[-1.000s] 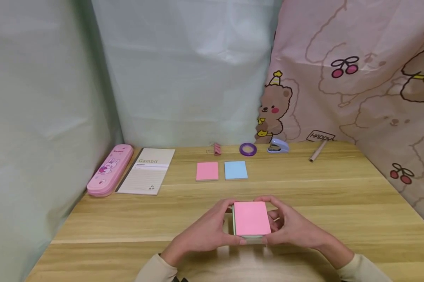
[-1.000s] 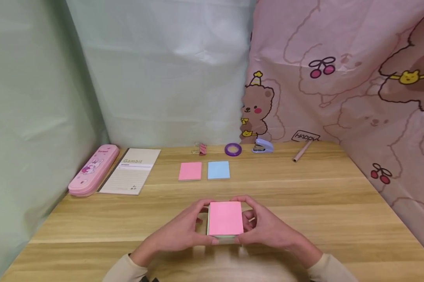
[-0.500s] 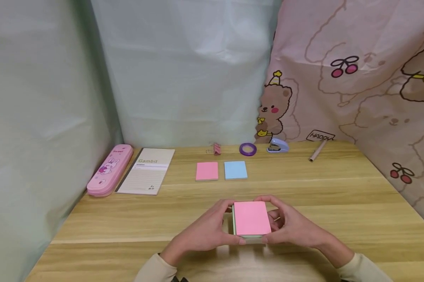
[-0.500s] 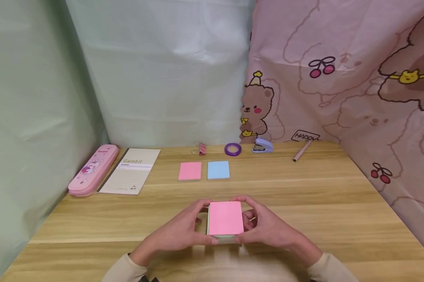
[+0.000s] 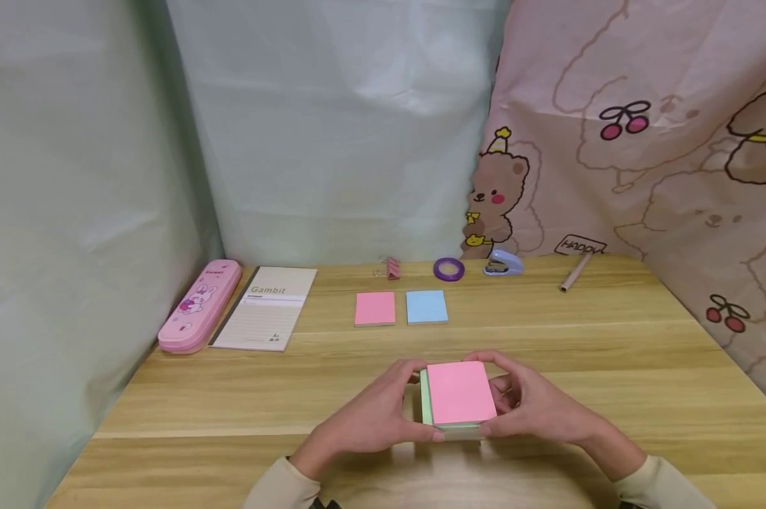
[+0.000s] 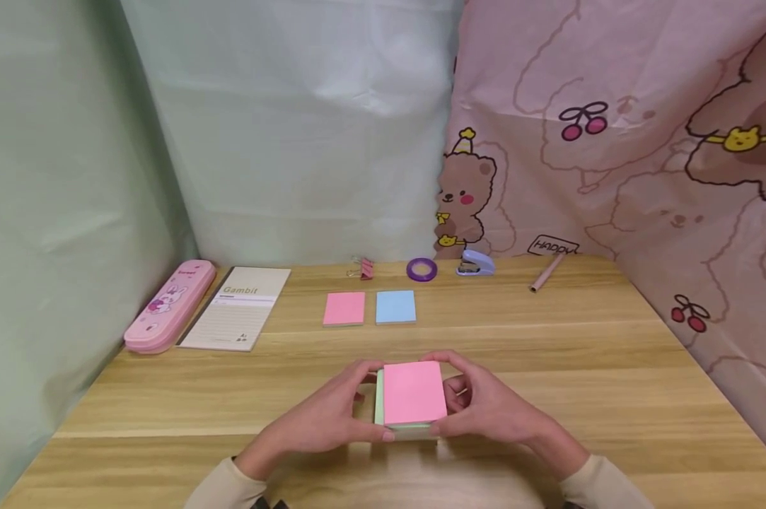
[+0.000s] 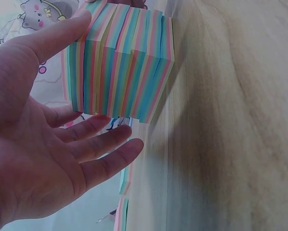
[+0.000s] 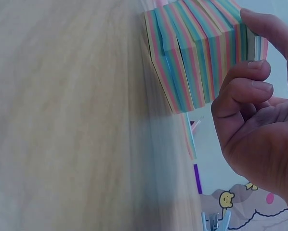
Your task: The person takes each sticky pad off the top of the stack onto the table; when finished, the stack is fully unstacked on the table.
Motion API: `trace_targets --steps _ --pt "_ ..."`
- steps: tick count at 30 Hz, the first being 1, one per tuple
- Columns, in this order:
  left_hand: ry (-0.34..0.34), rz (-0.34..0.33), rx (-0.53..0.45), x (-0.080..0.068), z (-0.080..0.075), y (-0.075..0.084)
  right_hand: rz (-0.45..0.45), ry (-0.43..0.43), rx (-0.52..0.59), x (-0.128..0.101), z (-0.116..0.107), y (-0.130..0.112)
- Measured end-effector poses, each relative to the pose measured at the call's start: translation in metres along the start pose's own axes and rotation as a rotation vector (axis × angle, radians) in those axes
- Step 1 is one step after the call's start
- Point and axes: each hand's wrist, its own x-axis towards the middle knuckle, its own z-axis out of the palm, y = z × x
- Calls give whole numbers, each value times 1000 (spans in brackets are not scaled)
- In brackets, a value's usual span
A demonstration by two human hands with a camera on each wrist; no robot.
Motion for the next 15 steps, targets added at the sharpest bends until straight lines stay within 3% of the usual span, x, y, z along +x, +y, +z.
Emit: trace_targets --steps 5,15 --pt "-8 -6 -12 0 0 0 -33 -17 38 0 -5 3" --pt "-19 -23 -31 -1 -1 1 -4 8 31 0 -11 2"
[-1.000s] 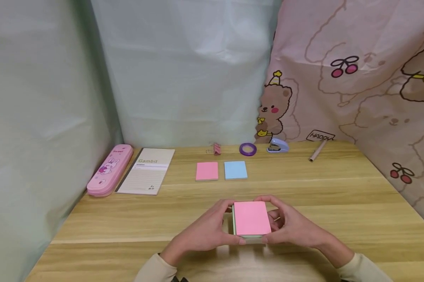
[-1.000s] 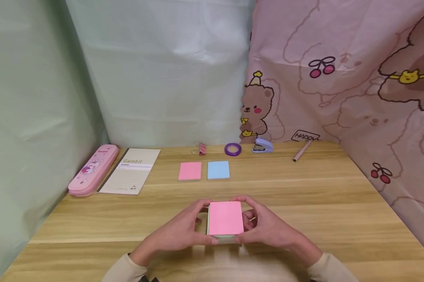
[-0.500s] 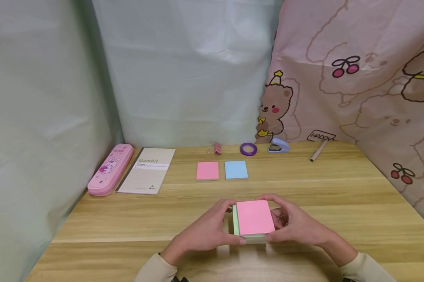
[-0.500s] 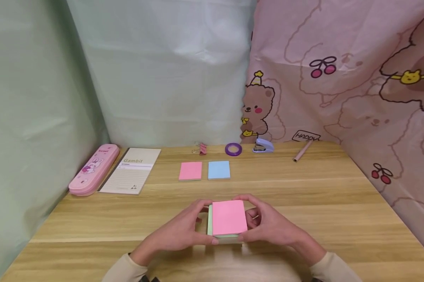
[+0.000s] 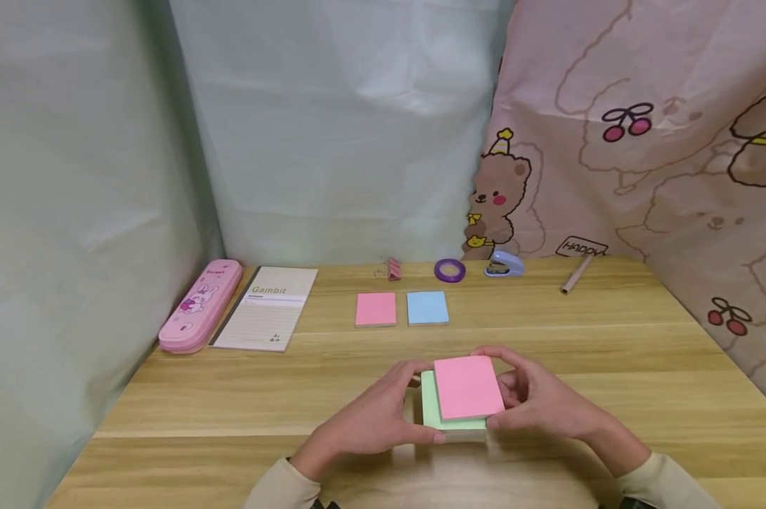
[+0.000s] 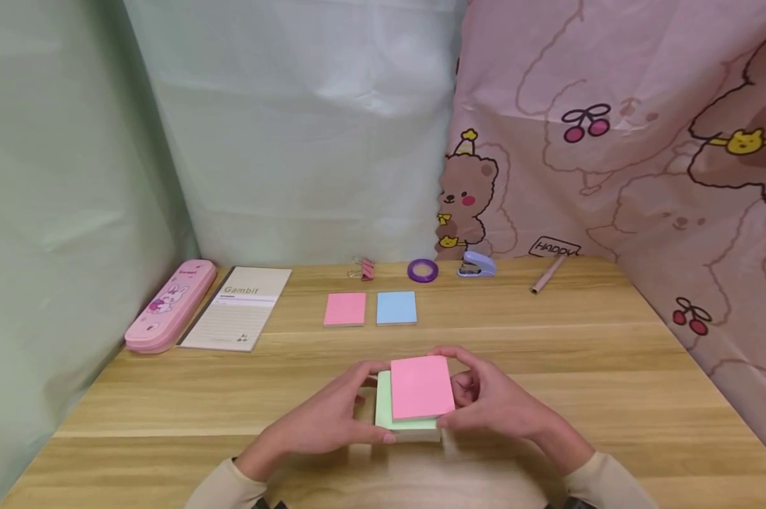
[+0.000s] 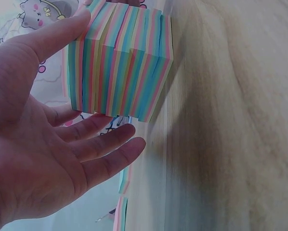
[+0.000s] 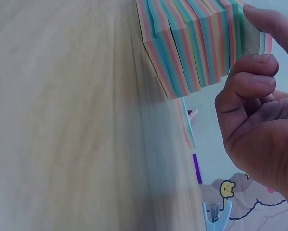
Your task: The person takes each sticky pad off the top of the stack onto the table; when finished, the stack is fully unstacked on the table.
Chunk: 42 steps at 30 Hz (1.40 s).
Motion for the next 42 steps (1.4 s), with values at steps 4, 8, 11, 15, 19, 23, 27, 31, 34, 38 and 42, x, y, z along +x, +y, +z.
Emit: trace_targets --steps 4,8,11,15,19,23,27,31,34,38,42 --pt "0 3 1 0 0 -1 5 -1 12 0 -2 0" --pt "-1 6 5 1 0 -1 13 1 21 1 -3 2" --pt "-1 3 7 1 0 -1 25 6 18 1 -5 2" --pt "3 4 7 0 1 -2 31 19 7 1 -8 1" --pt "7 5 9 0 1 -2 24 27 0 0 -10 -1" --pt "8 0 10 -1 1 -1 39 31 9 1 -16 -4" --pt "9 -6 22 -1 1 -1 59 31 21 7 -28 -5" --pt "14 -1 32 -2 1 -1 78 54 1 16 -45 -5" --pt "17 7 32 -2 2 -1 102 73 -11 24 -59 -3" --pt "17 10 32 -2 2 -1 141 76 -14 36 -77 2" --pt "13 5 32 -2 1 -1 199 63 -19 51 -92 10"
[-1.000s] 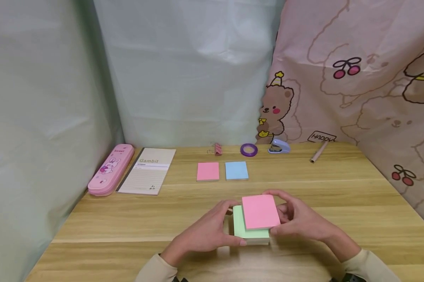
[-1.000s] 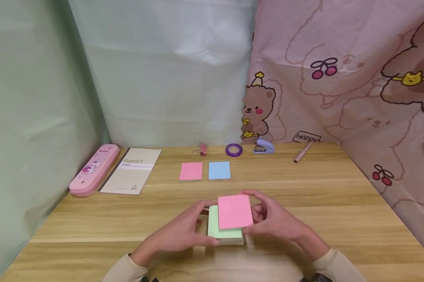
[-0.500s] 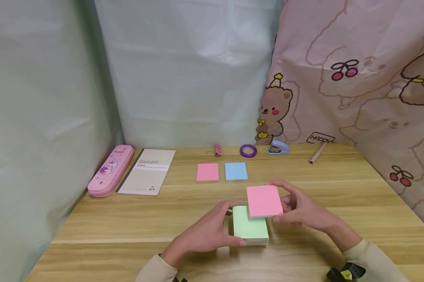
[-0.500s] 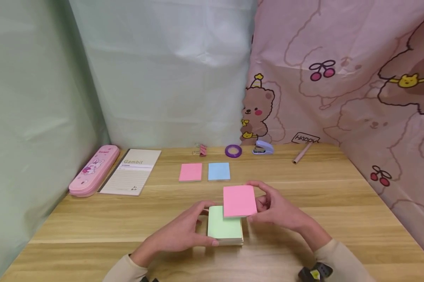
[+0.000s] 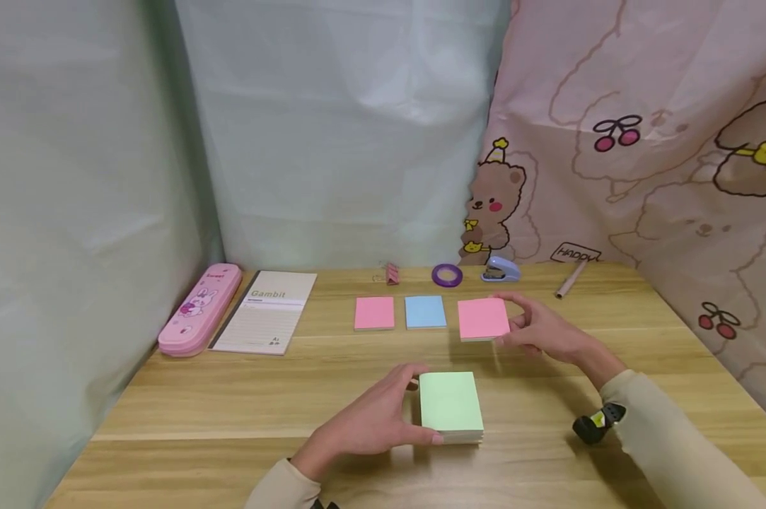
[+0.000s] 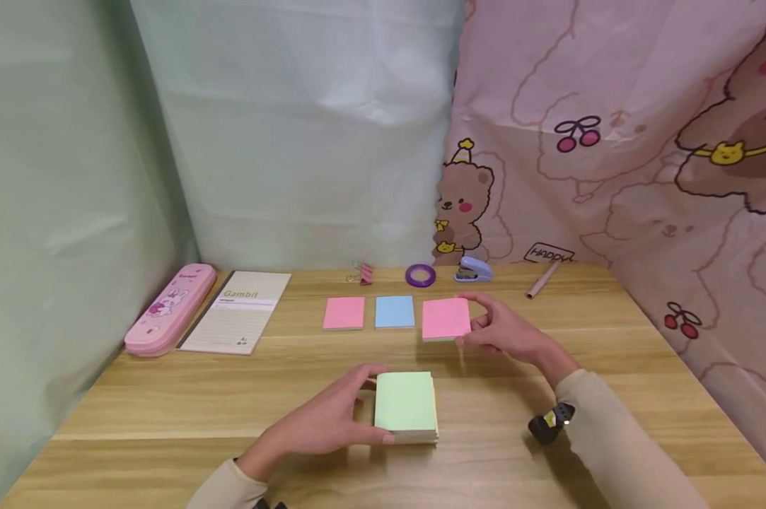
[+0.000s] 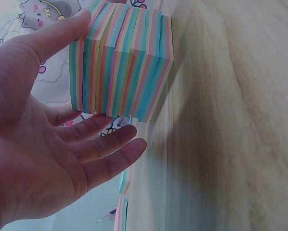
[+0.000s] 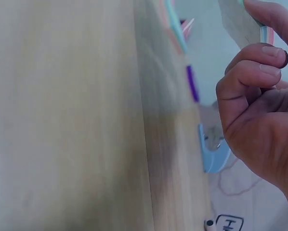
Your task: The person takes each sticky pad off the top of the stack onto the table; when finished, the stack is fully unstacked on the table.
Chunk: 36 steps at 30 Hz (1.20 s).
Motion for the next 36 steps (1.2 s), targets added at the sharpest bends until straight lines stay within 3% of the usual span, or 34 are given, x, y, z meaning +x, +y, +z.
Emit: trace_targets --steps 8,18,25,32,36 --pt "-5 3 -1 1 -2 -2 95 21 -57 32 -13 12" --pt "-12 -6 -3 0 0 -2 207 17 -103 53 -17 15" --pt "-5 10 9 1 0 -4 219 -35 -74 63 -21 14" --pt "-4 5 17 0 0 -3 227 -31 -70 61 -23 9" --pt "-6 4 27 0 0 -2 165 -10 -96 50 -26 1"
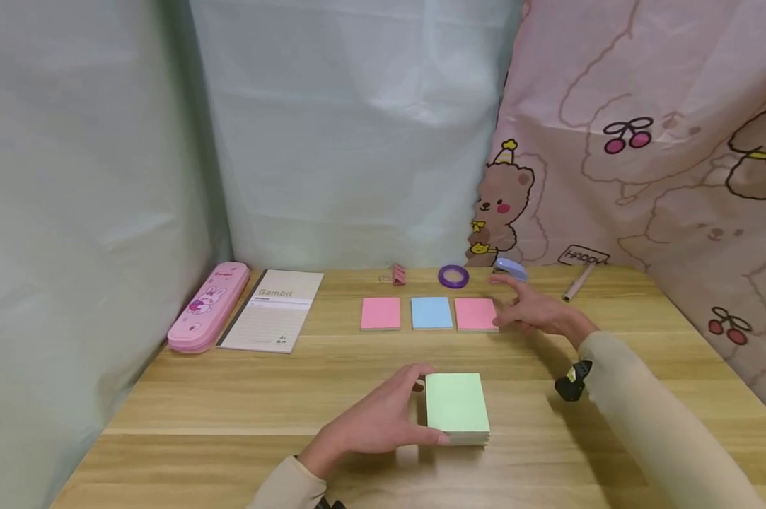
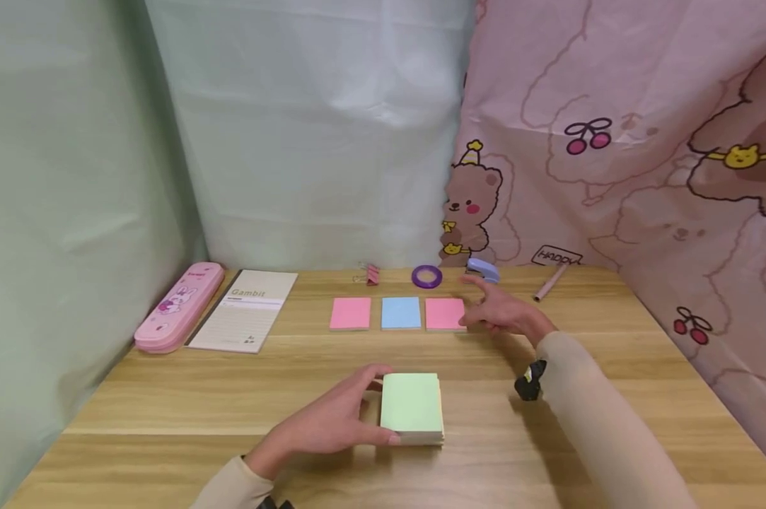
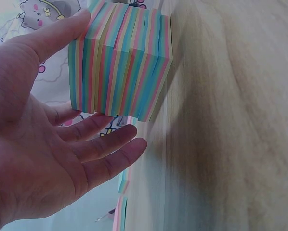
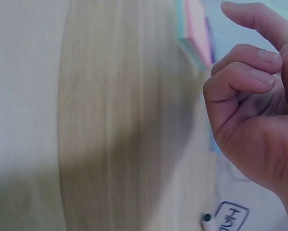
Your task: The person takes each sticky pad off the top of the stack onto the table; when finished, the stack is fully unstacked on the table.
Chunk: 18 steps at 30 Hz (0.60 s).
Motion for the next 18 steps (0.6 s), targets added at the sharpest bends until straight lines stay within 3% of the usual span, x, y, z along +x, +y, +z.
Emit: trace_targets --steps 11,18 --pt "-1 -7 -30 0 -1 1 -160 28 -100 -48 20 -20" --pt "-4 -6 -37 1 0 1 -271 -28 -50 -78 46 -19"
